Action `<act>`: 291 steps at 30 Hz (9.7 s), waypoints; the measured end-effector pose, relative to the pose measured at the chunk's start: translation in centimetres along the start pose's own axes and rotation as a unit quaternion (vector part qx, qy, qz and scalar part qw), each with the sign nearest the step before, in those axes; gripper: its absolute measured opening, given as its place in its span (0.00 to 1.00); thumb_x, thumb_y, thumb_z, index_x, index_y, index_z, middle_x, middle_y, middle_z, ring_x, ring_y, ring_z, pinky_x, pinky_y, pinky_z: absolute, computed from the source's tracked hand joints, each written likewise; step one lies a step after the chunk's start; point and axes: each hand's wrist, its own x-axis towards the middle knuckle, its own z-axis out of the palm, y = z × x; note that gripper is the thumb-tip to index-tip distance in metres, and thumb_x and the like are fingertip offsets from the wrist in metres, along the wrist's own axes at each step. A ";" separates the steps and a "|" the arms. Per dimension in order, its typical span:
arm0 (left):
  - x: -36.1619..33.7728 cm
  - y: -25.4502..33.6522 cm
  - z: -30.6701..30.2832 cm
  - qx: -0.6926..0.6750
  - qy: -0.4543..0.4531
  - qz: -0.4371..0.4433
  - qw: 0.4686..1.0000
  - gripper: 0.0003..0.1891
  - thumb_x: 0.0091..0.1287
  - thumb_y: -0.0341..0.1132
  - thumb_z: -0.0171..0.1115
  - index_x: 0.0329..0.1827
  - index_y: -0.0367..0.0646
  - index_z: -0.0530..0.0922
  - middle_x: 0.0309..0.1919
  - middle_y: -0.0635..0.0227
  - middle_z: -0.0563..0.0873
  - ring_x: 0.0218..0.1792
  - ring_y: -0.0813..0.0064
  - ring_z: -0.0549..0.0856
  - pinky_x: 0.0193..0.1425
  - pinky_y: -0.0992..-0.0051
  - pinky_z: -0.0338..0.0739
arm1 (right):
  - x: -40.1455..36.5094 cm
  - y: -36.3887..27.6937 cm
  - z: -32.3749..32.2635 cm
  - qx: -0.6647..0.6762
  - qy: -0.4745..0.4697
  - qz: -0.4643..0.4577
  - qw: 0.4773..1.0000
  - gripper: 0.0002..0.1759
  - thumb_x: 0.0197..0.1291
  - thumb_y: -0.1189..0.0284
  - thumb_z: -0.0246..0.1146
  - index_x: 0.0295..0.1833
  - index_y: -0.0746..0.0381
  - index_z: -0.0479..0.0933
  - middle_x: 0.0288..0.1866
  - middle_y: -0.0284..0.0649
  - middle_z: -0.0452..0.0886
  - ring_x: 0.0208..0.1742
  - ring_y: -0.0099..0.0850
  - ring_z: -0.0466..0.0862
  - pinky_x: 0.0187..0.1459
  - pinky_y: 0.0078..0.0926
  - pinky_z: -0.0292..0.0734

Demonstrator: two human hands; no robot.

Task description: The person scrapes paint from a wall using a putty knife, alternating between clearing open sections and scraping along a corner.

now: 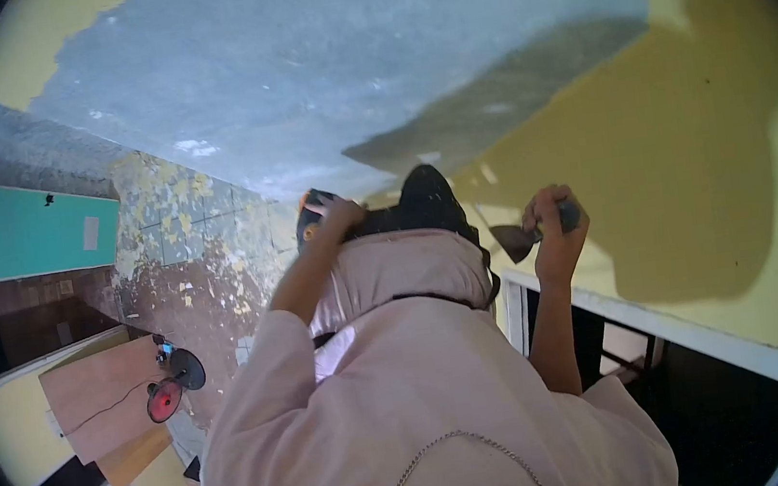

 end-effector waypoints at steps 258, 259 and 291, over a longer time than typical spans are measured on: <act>-20.8 22.3 -4.3 -0.404 0.149 0.517 0.740 0.32 0.68 0.51 0.49 0.65 0.33 0.64 0.69 0.35 0.51 0.70 0.40 0.52 0.75 0.58 0.43 | 11.6 22.9 -0.9 0.618 0.346 0.222 0.670 0.14 0.58 0.61 0.55 0.26 0.55 0.62 0.16 0.33 0.62 0.17 0.29 0.65 0.24 0.29 0.65; -22.9 21.8 -5.3 -0.349 0.069 0.549 0.756 0.33 0.68 0.52 0.50 0.65 0.33 0.64 0.70 0.35 0.48 0.70 0.41 0.52 0.75 0.58 0.43 | 11.8 21.8 -1.0 0.627 0.343 0.208 0.667 0.14 0.58 0.62 0.55 0.26 0.55 0.62 0.16 0.33 0.62 0.17 0.29 0.65 0.24 0.29 0.65; -20.6 20.1 -18.5 -0.884 -0.317 0.190 0.287 0.11 0.72 0.43 0.51 0.41 0.46 0.68 0.30 0.68 0.75 0.25 0.79 0.76 0.25 0.81 0.75 | -2.6 -1.9 2.5 -0.008 0.033 -0.270 0.962 0.09 0.48 0.75 0.59 0.36 0.66 0.73 0.48 0.47 0.71 0.56 0.43 0.71 0.66 0.44 0.56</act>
